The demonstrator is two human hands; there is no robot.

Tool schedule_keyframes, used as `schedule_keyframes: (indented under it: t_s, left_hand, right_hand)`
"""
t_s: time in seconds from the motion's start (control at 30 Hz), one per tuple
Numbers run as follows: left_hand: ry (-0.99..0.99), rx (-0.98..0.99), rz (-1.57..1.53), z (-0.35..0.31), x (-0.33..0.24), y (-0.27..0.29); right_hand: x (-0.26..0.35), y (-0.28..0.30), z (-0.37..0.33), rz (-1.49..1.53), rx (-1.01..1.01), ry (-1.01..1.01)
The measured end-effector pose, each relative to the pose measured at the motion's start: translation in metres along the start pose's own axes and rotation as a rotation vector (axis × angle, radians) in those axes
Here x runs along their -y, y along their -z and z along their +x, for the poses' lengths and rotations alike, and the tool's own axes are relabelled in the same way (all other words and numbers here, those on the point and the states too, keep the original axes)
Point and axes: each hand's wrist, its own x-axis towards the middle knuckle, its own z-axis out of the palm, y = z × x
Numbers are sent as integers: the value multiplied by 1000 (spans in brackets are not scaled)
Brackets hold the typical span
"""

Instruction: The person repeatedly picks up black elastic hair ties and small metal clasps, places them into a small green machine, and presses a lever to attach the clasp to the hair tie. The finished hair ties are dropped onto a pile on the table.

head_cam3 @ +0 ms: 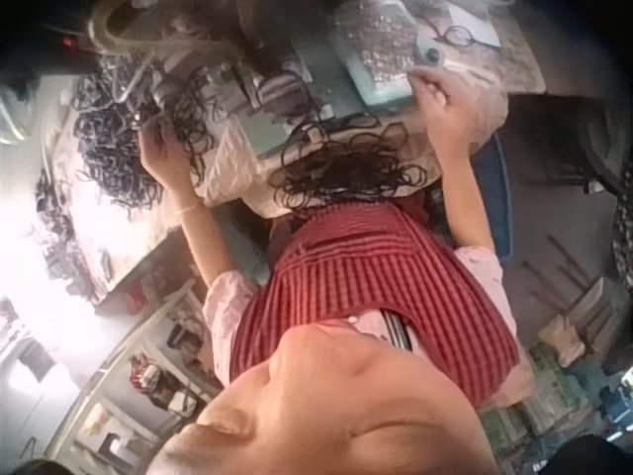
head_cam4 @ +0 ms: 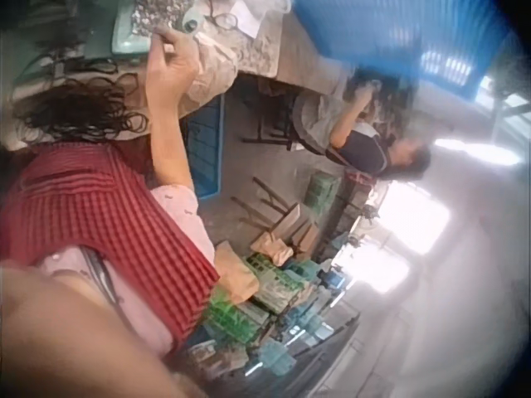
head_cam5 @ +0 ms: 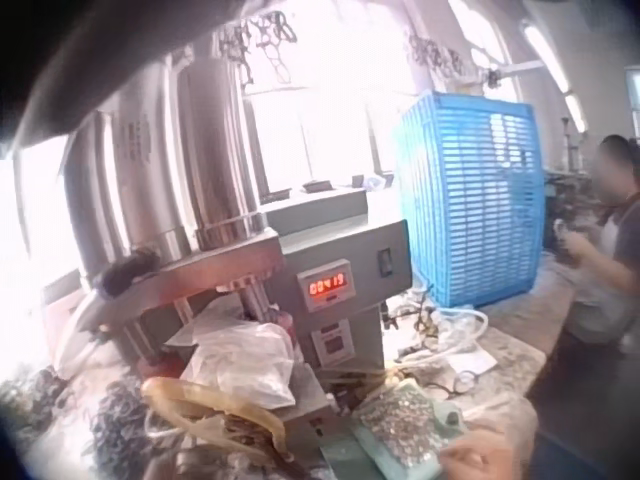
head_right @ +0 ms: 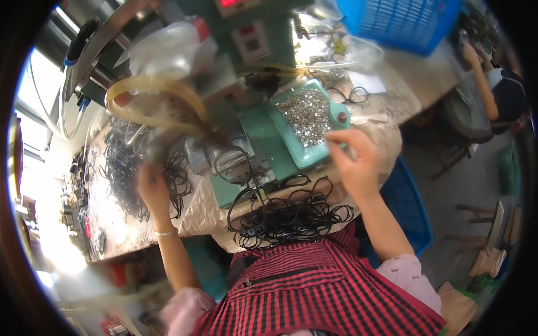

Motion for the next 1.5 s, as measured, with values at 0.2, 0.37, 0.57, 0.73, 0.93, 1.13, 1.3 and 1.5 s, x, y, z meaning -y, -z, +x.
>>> schedule_keyframes:
  t_s: [0.2,0.37,0.57,0.73,0.93,1.13,1.3,1.5]
  left_hand:
    - [755,-93,-903,1,-33,-20]
    - [742,-138,-965,-34,-61,-29]
    - [9,-190,-979,27,-154,18]
    - [-3,-354,-726,63,-179,1]
    - [579,466,-1313,5,-202,1]
    - [182,58,-841,13,-213,-9]
    - [150,-426,-459,65,-190,-7]
    - [206,31,-932,16,-183,14]
  right_hand:
    - [52,-89,40,192,162,348]
    - [55,-115,23,390,153,131]
    - [65,-113,27,593,265,-29]
    - [90,-105,16,647,342,-188]
    - [67,-79,22,327,229,188]
    - [58,-88,30,77,118,439]
    - [63,-118,31,277,160,434]
    - [57,-73,38,61,175,492]
